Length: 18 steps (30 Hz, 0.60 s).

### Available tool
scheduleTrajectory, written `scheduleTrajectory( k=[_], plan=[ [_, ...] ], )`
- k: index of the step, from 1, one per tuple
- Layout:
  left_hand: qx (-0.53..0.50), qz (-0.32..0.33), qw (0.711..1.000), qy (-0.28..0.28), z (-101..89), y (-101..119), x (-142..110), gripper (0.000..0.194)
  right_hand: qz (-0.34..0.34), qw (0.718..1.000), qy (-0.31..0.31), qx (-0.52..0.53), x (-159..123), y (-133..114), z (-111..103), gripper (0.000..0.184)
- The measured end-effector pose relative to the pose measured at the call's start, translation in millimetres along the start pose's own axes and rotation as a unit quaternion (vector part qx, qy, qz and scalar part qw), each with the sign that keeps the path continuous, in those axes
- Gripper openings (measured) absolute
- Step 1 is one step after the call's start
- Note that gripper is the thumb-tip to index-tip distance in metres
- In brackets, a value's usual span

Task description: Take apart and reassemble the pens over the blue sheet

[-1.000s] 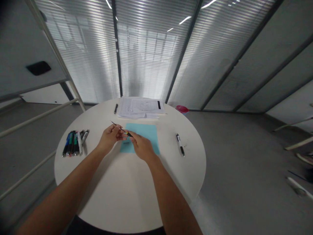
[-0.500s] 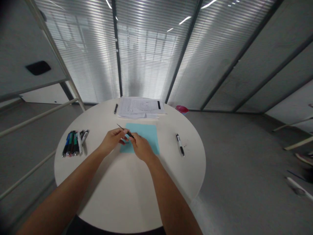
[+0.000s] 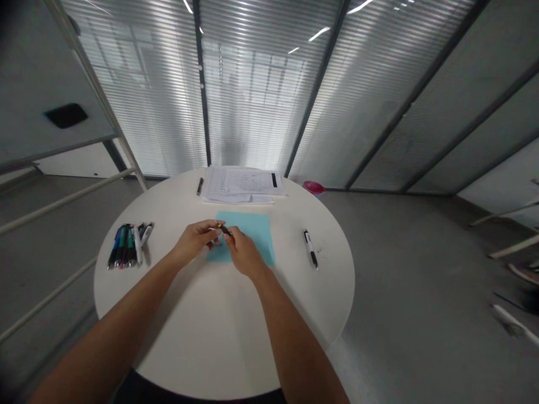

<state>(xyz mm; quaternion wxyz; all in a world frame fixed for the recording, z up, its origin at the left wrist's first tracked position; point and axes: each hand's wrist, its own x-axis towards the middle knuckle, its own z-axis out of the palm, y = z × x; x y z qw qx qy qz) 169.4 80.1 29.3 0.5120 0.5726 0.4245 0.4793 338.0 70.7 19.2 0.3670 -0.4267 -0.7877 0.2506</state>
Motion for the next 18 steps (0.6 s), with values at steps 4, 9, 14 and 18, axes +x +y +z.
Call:
scheduleTrajectory(
  k=[4,9,14,18],
  plan=[
    [0.155,0.058,0.984,0.062,-12.3,-7,2,0.032,0.012,0.999,0.031,-0.021,0,4,-3,0.025],
    [0.391,0.071,0.912,0.105,-26.7,-9,1,0.030,0.041,0.993,0.076,-0.075,2,11,-8,0.026],
    [0.445,0.045,0.894,0.008,-19.6,-12,-1,0.029,0.072,0.984,0.080,-0.142,3,13,-9,0.025],
    [0.467,0.065,0.880,-0.066,-9.4,-19,-1,0.021,0.083,0.980,0.067,-0.167,2,11,-9,0.025]
  ],
)
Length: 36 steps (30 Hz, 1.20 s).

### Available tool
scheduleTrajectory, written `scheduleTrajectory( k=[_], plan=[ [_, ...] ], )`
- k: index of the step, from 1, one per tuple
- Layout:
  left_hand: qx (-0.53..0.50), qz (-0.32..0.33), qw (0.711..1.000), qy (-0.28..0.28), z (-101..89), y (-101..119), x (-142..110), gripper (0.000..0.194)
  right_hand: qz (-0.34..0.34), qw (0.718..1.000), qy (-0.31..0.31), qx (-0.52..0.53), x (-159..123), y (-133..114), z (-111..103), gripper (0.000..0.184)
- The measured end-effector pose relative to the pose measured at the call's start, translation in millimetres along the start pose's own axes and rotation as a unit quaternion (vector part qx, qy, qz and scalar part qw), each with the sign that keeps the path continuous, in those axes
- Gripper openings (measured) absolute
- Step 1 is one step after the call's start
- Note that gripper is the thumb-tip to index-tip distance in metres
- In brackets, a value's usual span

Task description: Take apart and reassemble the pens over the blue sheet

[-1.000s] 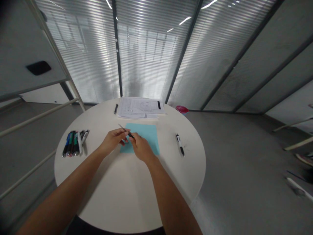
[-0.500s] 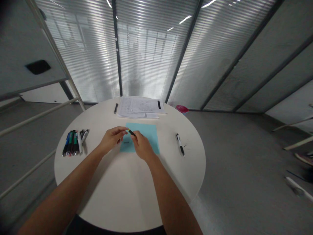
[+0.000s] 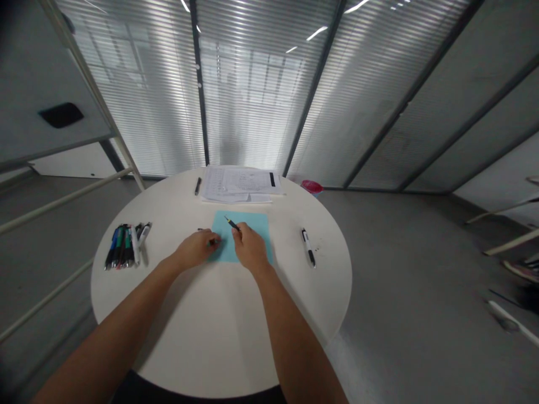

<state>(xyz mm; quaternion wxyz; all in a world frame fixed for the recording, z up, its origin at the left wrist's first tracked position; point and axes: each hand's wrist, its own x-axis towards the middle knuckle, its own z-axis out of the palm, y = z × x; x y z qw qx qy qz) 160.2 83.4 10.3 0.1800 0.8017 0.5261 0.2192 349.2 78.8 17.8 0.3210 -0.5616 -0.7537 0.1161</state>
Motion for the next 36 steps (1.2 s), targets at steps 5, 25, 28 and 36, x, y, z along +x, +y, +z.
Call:
scheduleTrajectory(
  k=[5,25,28,36],
  plan=[
    [-0.013,-0.010,1.000,-0.004,4.5,1,1,0.019,0.002,1.000,-0.017,-0.013,-1,-1,1,0.025],
    [-0.190,-0.017,0.974,0.119,1.6,2,4,0.020,-0.004,0.999,-0.030,-0.030,-1,2,3,0.026],
    [-0.308,-0.081,0.937,0.142,1.9,3,8,0.025,-0.002,0.999,-0.031,-0.032,-2,1,3,0.026],
    [-0.520,-0.198,0.821,0.128,-10.8,16,7,0.026,-0.003,0.999,-0.024,-0.028,-1,1,3,0.026]
  ],
)
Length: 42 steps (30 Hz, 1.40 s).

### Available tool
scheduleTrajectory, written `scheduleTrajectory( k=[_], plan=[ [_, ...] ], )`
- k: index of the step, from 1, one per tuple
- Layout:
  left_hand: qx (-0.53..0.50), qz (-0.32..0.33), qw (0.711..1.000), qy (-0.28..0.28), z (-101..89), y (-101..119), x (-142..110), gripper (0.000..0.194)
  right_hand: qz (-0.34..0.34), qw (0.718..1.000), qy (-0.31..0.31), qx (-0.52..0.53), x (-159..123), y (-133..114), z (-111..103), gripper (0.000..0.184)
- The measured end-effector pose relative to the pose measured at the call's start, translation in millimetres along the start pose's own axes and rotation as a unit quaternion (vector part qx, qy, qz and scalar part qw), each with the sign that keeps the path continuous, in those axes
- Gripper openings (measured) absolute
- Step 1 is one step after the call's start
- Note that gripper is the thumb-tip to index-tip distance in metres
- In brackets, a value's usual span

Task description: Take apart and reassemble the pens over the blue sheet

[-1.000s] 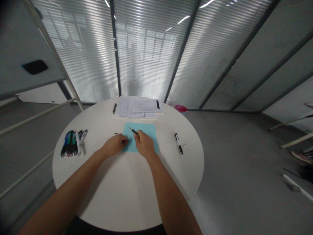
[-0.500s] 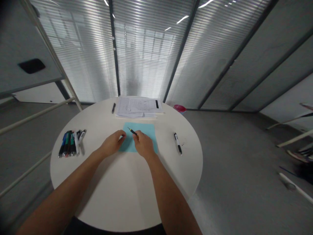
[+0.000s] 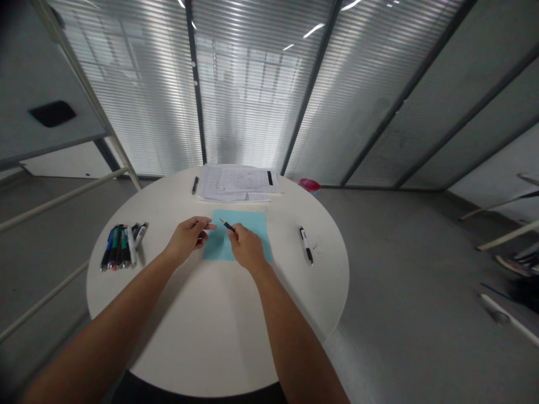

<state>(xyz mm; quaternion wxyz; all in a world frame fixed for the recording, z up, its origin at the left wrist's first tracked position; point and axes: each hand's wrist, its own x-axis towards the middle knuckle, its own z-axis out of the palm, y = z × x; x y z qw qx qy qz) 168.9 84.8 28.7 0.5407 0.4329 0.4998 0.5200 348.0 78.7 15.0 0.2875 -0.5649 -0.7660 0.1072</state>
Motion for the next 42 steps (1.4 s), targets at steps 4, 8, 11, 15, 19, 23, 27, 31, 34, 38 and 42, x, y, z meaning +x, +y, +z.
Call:
scheduleTrajectory(
  k=[4,8,11,15,19,23,27,31,34,38,42],
  plan=[
    [-0.065,-0.023,0.998,0.010,-0.7,0,1,0.024,0.000,1.000,-0.004,0.010,0,-1,-1,0.026],
    [-0.127,-0.049,0.991,-0.006,-2.4,-2,3,0.022,0.003,1.000,-0.006,0.008,-1,-2,-2,0.026],
    [-0.147,-0.074,0.986,-0.022,-3.7,-2,2,0.020,0.006,1.000,-0.006,0.008,-1,-2,-2,0.026],
    [-0.163,-0.112,0.979,-0.041,-5.5,1,2,0.018,0.007,1.000,-0.006,0.006,-1,-1,-2,0.025],
    [-0.185,-0.140,0.972,-0.045,-7.2,5,1,0.014,0.002,1.000,-0.006,0.001,-1,-1,-3,0.025],
    [-0.176,-0.130,0.975,-0.022,-8.5,7,-1,0.013,-0.004,1.000,-0.007,-0.006,-2,-1,-3,0.025],
    [-0.176,-0.130,0.975,-0.019,-9.3,6,-1,0.015,-0.001,1.000,-0.008,-0.010,-2,0,-2,0.025],
    [-0.174,-0.116,0.978,-0.004,-10.4,5,0,0.017,0.003,1.000,-0.014,-0.018,-2,0,-2,0.026],
    [-0.157,-0.144,0.977,0.011,-10.9,6,1,0.014,0.000,1.000,-0.018,-0.026,-1,0,-3,0.026],
    [-0.165,-0.192,0.967,-0.001,-11.2,8,1,0.010,-0.002,0.999,-0.020,-0.036,-1,-1,-3,0.027],
    [-0.168,-0.184,0.968,-0.026,-11.6,9,2,0.007,0.004,0.999,-0.021,-0.038,-1,0,-3,0.027]
  ],
)
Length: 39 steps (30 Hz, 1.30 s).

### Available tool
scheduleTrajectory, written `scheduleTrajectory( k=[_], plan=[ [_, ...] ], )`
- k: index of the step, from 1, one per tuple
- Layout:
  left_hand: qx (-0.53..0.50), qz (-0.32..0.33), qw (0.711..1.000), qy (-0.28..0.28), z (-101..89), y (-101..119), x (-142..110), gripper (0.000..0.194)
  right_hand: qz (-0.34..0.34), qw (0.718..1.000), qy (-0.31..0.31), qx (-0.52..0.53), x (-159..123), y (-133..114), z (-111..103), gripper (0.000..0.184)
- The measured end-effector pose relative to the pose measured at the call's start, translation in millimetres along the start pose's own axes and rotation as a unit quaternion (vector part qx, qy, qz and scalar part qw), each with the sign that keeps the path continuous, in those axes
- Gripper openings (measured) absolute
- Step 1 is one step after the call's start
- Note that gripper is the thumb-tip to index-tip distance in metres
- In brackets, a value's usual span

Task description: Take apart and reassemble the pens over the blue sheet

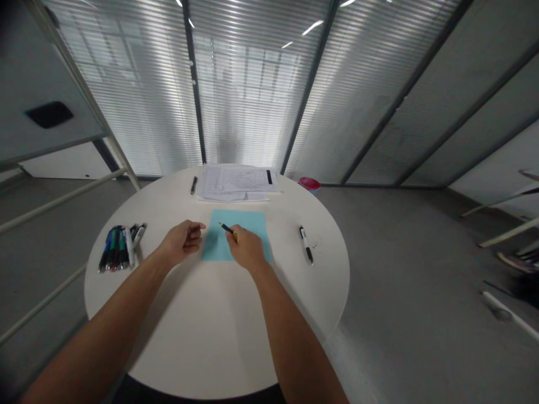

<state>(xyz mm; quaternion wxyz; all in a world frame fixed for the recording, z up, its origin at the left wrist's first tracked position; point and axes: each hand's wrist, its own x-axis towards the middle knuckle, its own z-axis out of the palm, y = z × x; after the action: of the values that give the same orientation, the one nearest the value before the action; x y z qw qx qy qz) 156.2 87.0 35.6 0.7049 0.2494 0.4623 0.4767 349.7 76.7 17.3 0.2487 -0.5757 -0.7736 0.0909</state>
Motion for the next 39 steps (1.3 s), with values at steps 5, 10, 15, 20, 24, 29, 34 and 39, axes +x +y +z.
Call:
scheduleTrajectory(
  k=[5,10,15,20,24,29,34,39],
  plan=[
    [0.040,0.047,0.998,-0.004,2.3,-1,-3,0.017,-0.006,1.000,0.003,0.004,0,1,0,0.026],
    [0.050,0.121,0.991,-0.002,5.7,-2,-7,0.021,-0.012,1.000,0.006,0.005,0,1,0,0.026],
    [0.071,0.154,0.985,0.005,4.9,-4,-4,0.023,-0.007,1.000,-0.002,0.006,0,0,-1,0.025],
    [0.035,0.122,0.992,-0.005,1.3,-2,-3,0.023,-0.011,1.000,-0.001,0.007,0,-1,0,0.025],
    [0.000,0.143,0.990,-0.015,1.3,0,-4,0.026,-0.007,1.000,0.002,0.023,1,-1,0,0.026],
    [-0.003,0.193,0.981,-0.012,5.0,1,-7,0.029,-0.016,0.998,-0.003,0.054,1,-2,-2,0.027],
    [0.011,0.201,0.979,0.010,6.0,1,-9,0.033,-0.018,0.999,-0.003,0.048,0,-4,-3,0.026],
    [0.036,0.183,0.982,0.013,8.4,1,-11,0.035,-0.032,0.997,-0.004,0.067,-1,-6,-5,0.027]
  ],
)
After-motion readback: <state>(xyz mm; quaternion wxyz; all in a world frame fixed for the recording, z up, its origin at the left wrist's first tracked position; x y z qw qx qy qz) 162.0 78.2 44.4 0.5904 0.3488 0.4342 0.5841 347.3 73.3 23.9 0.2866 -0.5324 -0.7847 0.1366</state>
